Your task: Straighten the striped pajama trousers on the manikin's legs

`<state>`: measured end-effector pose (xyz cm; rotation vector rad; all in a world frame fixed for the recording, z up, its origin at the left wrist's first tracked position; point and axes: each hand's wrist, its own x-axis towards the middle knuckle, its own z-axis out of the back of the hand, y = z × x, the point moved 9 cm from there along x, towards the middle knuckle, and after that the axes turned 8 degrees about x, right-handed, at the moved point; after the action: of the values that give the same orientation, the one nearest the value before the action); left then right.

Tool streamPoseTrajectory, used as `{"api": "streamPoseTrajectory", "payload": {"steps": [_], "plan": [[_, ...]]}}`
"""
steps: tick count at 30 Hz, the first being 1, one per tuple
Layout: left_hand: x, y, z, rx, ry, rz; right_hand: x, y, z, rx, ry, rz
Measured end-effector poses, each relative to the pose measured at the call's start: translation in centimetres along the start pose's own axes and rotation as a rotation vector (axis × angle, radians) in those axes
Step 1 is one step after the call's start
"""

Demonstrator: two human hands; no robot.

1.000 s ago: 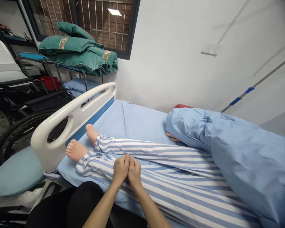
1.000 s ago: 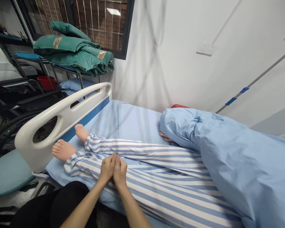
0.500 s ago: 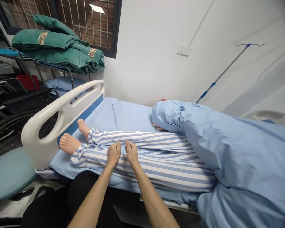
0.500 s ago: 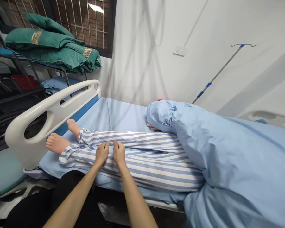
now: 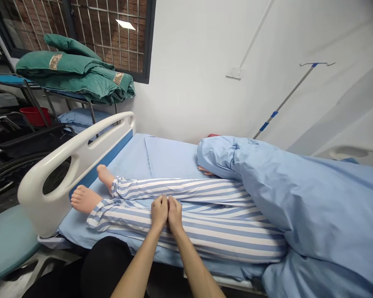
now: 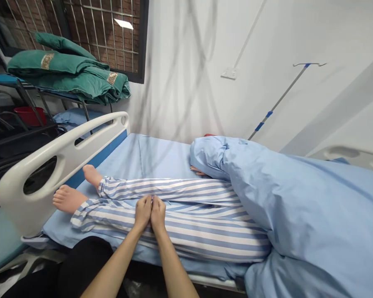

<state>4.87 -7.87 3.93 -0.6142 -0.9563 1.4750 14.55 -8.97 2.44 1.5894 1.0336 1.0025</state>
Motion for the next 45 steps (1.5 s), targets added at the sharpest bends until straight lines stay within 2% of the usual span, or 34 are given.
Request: {"api": "streamPoseTrajectory", "payload": {"steps": [6, 13, 18, 24, 29, 35, 37, 40, 45], "plan": [[-0.3, 1.2, -0.6, 0.144, 0.011, -0.035, 0.1, 0.3, -0.2, -0.027, -0.009, 0.014], [-0.6, 0.2, -0.3, 0.143, 0.044, -0.099, 0.5, 3.4, 0.2, -0.239, -0.013, 0.117], [-0.9, 0.0, -0.8, 0.199, 0.099, -0.148, -0.2, 2.1, 1.4, -0.302, -0.081, 0.114], [-0.5, -0.2, -0.5, 0.197, 0.129, -0.128, -0.1, 1.2, 1.6, -0.305, -0.120, 0.107], [-0.4, -1.0, -1.2, 0.119, 0.180, -0.089, 0.2, 1.3, 2.2, -0.213, -0.152, 0.095], [-1.3, -1.6, -2.2, 0.047, 0.140, -0.087, 0.4, 0.2, 3.5, -0.068, -0.178, 0.059], [-1.3, -1.4, -2.5, 0.057, 0.144, -0.090, 0.6, 0.2, 3.5, -0.074, -0.164, 0.054], [-1.1, -1.1, -2.6, 0.042, 0.146, -0.100, 1.2, 1.5, 3.0, -0.210, -0.089, 0.061], [-1.3, -1.6, -2.7, 0.087, 0.133, -0.156, 1.1, 4.7, 2.8, -0.453, 0.027, 0.211]]}}
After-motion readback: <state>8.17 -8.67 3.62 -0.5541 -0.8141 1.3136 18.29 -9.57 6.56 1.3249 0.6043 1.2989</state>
